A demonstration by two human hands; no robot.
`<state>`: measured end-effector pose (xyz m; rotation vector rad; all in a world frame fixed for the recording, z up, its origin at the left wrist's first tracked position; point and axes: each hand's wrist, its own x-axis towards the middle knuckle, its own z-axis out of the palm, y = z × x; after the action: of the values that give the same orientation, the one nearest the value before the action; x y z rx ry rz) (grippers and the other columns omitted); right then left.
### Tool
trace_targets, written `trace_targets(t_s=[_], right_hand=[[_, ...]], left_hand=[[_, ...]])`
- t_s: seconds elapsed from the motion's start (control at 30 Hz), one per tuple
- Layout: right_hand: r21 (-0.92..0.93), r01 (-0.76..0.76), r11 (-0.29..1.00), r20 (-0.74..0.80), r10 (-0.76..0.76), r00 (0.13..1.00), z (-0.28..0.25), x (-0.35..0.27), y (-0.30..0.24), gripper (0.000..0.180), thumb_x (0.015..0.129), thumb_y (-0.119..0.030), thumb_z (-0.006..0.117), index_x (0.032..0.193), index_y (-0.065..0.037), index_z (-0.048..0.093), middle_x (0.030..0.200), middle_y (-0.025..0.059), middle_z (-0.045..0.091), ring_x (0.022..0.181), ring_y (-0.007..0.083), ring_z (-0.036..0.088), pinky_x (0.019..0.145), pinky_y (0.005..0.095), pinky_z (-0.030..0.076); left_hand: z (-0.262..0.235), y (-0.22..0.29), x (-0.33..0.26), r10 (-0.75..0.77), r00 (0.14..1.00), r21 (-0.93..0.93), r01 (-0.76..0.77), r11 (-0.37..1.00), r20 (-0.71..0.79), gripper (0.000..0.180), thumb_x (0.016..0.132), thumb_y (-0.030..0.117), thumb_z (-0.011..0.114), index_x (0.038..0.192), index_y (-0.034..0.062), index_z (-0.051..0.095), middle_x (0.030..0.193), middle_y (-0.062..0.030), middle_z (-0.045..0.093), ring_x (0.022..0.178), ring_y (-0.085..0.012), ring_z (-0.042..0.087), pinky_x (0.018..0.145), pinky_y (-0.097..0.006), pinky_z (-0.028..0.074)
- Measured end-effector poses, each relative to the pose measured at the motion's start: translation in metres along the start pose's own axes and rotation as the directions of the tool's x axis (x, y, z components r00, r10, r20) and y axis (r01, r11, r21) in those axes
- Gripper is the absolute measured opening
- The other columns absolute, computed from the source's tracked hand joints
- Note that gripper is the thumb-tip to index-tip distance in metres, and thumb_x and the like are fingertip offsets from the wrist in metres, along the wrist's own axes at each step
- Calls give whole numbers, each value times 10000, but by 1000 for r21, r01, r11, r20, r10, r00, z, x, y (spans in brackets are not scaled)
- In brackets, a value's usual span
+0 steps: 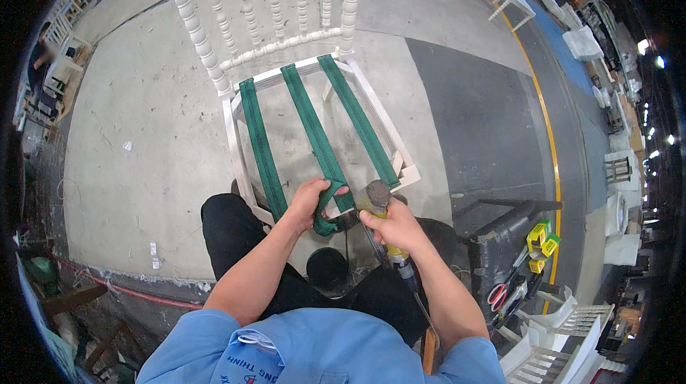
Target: The person positions a white wooden chair, then repeatedly lays green webbing strips across the seat frame, staples them with a handheld stapler, and trims excess with scissors. The person works on one chair at a time, securing multiple parallel slings to form the seat.
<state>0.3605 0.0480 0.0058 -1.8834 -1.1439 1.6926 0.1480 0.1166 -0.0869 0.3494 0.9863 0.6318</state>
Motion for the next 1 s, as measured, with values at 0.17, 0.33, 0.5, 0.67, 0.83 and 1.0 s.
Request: trace_targets(t_s=[0.17,0.33,0.5,0.67,0.83,1.0], right_hand=[[-101,-65,993,-33,62,998,10,9,-3,395,992,-306,773,1222,-8,652,890,44,689,577,129,593,546,312,500],[-148,-65,987,-56,57,997,16,6,-6,407,985,-306,780,1232,-10,650,904,55,706,570,135,600,547,318,504],[-155,-64,986,-45,57,997,28,9,-5,414,980,-310,786,1228,-9,647,899,59,711,569,139,620,538,325,508],[-188,-50,981,-47,42,998,31,5,-3,422,976,-320,792,1216,-4,650,877,69,710,572,140,636,543,319,524],[-157,-13,987,-35,7,999,34,2,-3,422,981,-329,786,1193,12,659,879,71,722,572,139,635,543,311,526],[58,38,998,-203,-25,979,-17,-46,-10,309,1017,-282,748,1138,-1,705,910,49,719,601,119,619,547,302,519]], left_hand=[[-7,-5,9,23,1000,38,-23,999,13,319,1059,190,461,1241,-13,626,1130,-105,801,780,-166,713,538,-351,570],[-8,-5,10,0,1000,-34,0,999,3,332,1053,182,449,1235,-17,644,1157,-114,791,886,-199,716,640,-385,582],[-11,2,4,-7,999,87,4,996,39,367,1057,221,440,1252,-12,645,1187,-125,779,929,-211,701,689,-428,580],[-11,7,3,-36,996,39,33,999,80,373,1057,239,444,1257,-2,647,1178,-120,782,879,-204,671,707,-440,581],[-12,11,0,17,994,92,-26,995,104,372,1061,241,452,1254,-20,636,1159,-134,785,847,-199,676,676,-423,589],[-16,15,-10,-14,987,146,-9,989,160,349,1064,227,536,1259,-35,660,1147,-147,788,871,-198,711,753,-356,601]])
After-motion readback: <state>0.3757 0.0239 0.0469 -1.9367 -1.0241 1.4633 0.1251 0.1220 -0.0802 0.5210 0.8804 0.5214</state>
